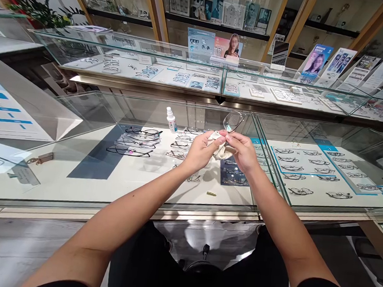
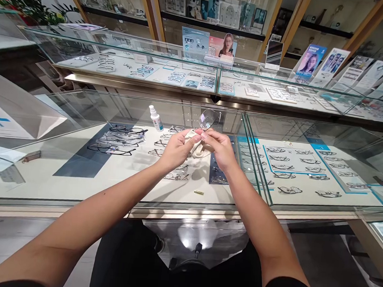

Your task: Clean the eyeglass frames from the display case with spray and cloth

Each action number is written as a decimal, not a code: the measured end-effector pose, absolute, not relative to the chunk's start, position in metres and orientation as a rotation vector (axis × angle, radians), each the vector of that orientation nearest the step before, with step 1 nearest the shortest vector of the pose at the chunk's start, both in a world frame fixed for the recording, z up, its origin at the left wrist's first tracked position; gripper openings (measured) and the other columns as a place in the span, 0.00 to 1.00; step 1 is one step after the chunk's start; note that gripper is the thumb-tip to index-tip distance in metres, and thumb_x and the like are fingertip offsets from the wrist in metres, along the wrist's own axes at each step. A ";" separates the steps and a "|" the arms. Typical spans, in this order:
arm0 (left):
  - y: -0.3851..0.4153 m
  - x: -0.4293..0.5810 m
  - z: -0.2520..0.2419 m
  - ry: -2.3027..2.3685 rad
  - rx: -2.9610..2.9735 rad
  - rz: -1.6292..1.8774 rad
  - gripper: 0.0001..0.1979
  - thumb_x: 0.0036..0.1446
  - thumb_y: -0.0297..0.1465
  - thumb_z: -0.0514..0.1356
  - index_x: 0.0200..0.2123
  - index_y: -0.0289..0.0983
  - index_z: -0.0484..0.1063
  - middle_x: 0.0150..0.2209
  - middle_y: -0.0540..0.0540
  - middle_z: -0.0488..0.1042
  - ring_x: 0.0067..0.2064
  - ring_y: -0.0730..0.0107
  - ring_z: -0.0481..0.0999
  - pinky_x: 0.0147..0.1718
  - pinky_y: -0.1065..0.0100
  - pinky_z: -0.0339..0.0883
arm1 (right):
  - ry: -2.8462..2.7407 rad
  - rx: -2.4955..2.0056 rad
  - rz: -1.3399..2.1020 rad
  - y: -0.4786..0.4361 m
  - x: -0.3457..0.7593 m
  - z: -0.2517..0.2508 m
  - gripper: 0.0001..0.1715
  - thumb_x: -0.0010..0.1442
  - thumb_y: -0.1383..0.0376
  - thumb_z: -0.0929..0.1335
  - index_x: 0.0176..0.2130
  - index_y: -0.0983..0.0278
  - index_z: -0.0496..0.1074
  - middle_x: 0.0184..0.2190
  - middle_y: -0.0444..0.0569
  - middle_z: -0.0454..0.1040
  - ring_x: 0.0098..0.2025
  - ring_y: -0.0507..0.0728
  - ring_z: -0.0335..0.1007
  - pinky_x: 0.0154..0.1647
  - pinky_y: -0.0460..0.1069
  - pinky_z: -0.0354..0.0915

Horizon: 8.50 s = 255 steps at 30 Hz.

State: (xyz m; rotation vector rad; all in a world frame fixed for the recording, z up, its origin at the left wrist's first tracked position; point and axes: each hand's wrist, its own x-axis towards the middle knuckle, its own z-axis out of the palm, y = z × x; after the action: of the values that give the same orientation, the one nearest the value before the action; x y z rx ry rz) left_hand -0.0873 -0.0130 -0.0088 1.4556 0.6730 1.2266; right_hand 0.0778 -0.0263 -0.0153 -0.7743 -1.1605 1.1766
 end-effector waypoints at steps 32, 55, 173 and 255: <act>0.000 -0.093 -0.013 0.687 1.578 1.230 0.36 0.59 0.68 0.67 0.33 0.37 0.77 0.29 0.49 0.73 0.34 0.67 0.69 0.36 0.67 0.63 | -1.154 -0.766 1.117 -0.016 0.080 -0.025 0.19 0.53 0.46 0.84 0.37 0.55 0.90 0.43 0.47 0.86 0.51 0.59 0.79 0.59 0.54 0.73; 0.000 -0.093 -0.014 0.678 1.685 1.210 0.37 0.61 0.68 0.65 0.33 0.37 0.72 0.30 0.51 0.71 0.32 0.71 0.66 0.34 0.68 0.61 | -1.215 -0.746 1.070 -0.020 0.081 -0.023 0.20 0.52 0.44 0.85 0.34 0.55 0.89 0.40 0.47 0.84 0.51 0.60 0.79 0.61 0.56 0.72; 0.022 -0.109 -0.006 0.595 1.052 1.439 0.26 0.67 0.57 0.70 0.49 0.39 0.81 0.44 0.42 0.88 0.53 0.56 0.89 0.54 0.60 0.82 | -1.139 -0.750 1.006 -0.011 0.112 -0.014 0.27 0.55 0.39 0.83 0.31 0.56 0.79 0.59 0.48 0.82 0.61 0.63 0.76 0.59 0.56 0.77; 0.008 -0.114 -0.018 1.019 2.643 1.612 0.37 0.64 0.58 0.71 0.66 0.42 0.78 0.64 0.34 0.83 0.68 0.41 0.76 0.67 0.47 0.60 | -1.785 -1.010 0.282 -0.039 0.106 -0.002 0.29 0.77 0.39 0.66 0.36 0.55 0.79 0.38 0.49 0.83 0.48 0.66 0.73 0.58 0.62 0.63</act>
State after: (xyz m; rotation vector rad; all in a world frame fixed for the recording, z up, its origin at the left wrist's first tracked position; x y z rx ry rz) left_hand -0.1136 0.0081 -0.0177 2.6435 1.0191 1.6117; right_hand 0.1062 -0.0388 -0.0020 -1.0105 -1.7848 0.2816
